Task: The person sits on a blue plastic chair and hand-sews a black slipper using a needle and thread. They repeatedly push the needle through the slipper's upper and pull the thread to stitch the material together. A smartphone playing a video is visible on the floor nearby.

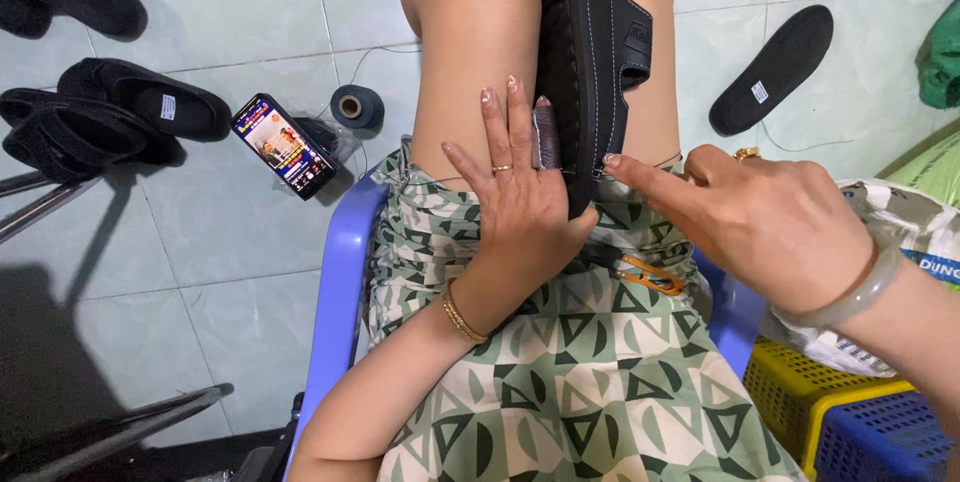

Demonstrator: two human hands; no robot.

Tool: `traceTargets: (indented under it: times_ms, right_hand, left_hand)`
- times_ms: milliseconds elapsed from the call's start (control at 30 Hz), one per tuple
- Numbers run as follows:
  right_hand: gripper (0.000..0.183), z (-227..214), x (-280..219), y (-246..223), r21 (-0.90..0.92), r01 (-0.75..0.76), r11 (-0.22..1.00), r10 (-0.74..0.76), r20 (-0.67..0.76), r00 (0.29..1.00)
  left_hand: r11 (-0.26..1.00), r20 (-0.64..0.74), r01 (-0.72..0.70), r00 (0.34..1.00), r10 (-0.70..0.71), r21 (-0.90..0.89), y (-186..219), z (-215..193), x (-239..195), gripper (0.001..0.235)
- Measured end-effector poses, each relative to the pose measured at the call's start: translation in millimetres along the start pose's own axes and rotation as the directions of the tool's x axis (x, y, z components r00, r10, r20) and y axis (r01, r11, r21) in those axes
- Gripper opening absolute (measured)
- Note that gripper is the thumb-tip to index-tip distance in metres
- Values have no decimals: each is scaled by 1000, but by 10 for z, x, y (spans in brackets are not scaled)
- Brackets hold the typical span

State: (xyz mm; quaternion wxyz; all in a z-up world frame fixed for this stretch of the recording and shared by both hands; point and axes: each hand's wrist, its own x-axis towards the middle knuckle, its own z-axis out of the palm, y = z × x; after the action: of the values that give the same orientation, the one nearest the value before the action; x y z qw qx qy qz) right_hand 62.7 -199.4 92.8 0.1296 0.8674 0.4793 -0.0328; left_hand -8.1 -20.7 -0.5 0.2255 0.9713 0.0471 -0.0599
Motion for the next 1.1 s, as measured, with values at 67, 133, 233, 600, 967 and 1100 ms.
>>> traceTargets:
  times_ms: [67,133,233,600,967,1100]
  right_hand:
    - [52,-118,58,-56,-119,7,993,-7,0,1000]
    - [80,-214,136,-111,-264,46,963,25,259,966]
    - [102,-336,420,-150,-156,48,987,67,650,757]
    - [67,730,138,-205,-5,-65,998,65,-26,998]
    - [57,478,42,-195,299,-47,953,92,-137,986]
    - [44,438,79,-322,152,-152,976,175,-147,974]
  left_hand:
    - [999,2,12,1000,-12,46,28,27,-24,108]
    - [999,-159,-54,986,54,5,49,54,-62,50]
    - [988,-51,49,998,-42,146,120,80,-35,110]
    - [967,4,99,995,-103,237,142,167,11,122]
    - [815,-385,-577,765,516,-55,-576,-477,-67,39]
    - [496,-26,-268,896,443,-826,-480,-748,-196,24]
